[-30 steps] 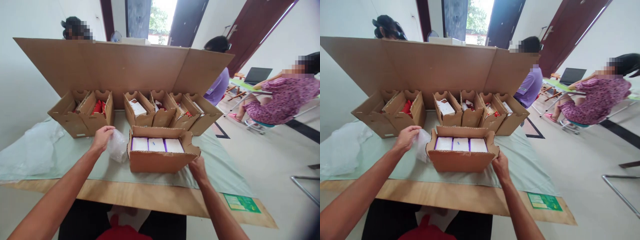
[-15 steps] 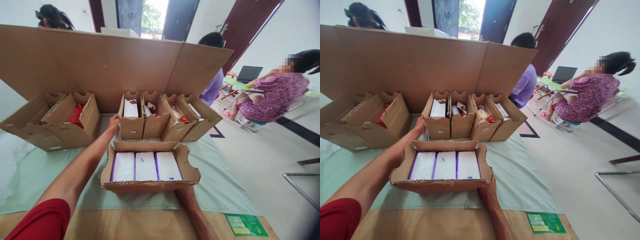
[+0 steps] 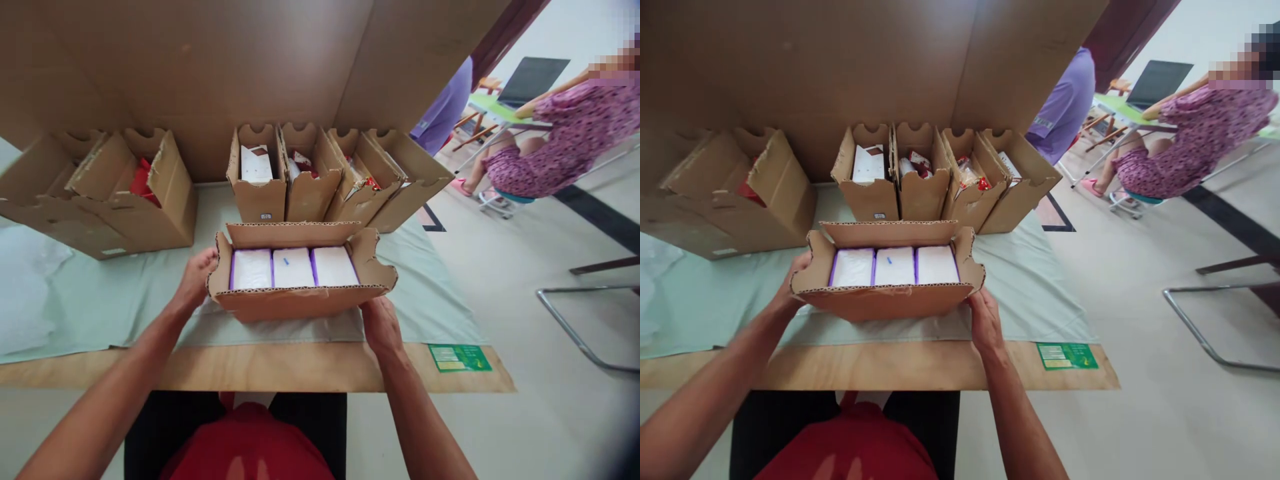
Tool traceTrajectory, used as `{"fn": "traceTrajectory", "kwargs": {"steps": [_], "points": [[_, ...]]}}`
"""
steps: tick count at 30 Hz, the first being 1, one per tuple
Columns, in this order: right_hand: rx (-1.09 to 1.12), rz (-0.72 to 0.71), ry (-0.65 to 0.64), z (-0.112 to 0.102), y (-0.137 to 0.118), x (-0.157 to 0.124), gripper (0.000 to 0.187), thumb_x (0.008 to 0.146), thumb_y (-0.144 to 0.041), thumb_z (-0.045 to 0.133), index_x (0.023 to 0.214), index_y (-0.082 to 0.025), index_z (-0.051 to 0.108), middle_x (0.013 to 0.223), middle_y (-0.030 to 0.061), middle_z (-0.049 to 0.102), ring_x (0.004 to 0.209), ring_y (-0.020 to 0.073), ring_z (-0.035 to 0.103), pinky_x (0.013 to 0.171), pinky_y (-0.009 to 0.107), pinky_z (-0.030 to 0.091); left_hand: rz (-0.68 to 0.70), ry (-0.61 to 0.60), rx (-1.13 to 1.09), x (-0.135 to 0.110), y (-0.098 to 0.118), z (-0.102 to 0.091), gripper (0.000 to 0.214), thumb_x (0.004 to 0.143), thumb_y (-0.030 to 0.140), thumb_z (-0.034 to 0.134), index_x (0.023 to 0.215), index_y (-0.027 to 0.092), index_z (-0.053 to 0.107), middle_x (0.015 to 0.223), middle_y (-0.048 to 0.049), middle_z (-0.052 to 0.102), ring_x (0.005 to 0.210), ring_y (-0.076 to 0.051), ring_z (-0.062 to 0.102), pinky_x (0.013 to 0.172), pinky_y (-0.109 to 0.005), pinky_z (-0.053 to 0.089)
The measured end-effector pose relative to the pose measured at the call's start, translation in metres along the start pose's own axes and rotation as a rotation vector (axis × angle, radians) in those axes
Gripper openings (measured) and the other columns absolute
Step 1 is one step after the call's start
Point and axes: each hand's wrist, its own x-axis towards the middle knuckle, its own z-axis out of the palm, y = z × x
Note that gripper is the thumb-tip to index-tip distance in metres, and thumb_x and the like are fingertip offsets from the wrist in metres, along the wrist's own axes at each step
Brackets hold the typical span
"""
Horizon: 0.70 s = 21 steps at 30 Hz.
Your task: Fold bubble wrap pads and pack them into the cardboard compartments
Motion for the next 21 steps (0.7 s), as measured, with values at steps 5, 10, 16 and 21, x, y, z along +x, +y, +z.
{"fn": "traceTrajectory", "kwargs": {"steps": [5,10,16,21], "points": [[0.085,-0.034,0.064,0.025,-0.013,-0.008,0.043,0.092,-0.058,0.051,0.102,-0.022,0.072,0.108,0.0063,0.077,0.108,0.0248,0.068,0.089,0.038,0.055,0.041,0.03,-0.045,-0.039,-0.016,0.02,0.023,0.058,0.029,0.078,0.07,0.02,0.06,0.067,0.0011,0.061,0.068,-0.016,0.05,0.06,-0.026,0.04],[0.029,-0.067,0.245,0.023,-0.022,-0.018,0.043,0.088,-0.058,0.056,0.098,-0.02,0.072,0.103,0.0073,0.077,0.099,0.0232,0.07,0.083,0.036,0.054,0.001,0.097,-0.099,-0.045,-0.007,-0.014,0.031,0.062,0.037,0.075,0.085,0.018,0.066,0.064,0.0028,0.057,0.057,-0.013,0.046,0.057,-0.026,0.037],[-0.082,-0.142,0.208,0.036,-0.021,-0.105,0.026,0.093,-0.044,0.063,0.09,-0.021,0.074,0.092,0.0088,0.077,0.084,0.024,0.071,0.082,0.04,0.055,-0.083,0.05,-0.378,-0.107,0.028,-0.087,0.049,0.064,0.03,0.083,0.109,0.021,0.068,0.076,0.0004,0.067,0.064,-0.014,0.059,0.063,-0.026,0.045],[-0.157,-0.21,-0.416,0.084,-0.034,-0.144,0.059,0.086,-0.06,0.069,0.136,-0.029,0.064,0.14,0.0118,0.066,0.124,0.0305,0.063,0.104,0.047,0.051,-0.125,-0.049,-0.441,-0.159,0.048,-0.091,0.048,0.062,0.032,0.083,0.107,0.023,0.069,0.075,-0.0018,0.067,0.071,-0.023,0.068,0.07,-0.037,0.053]]}}
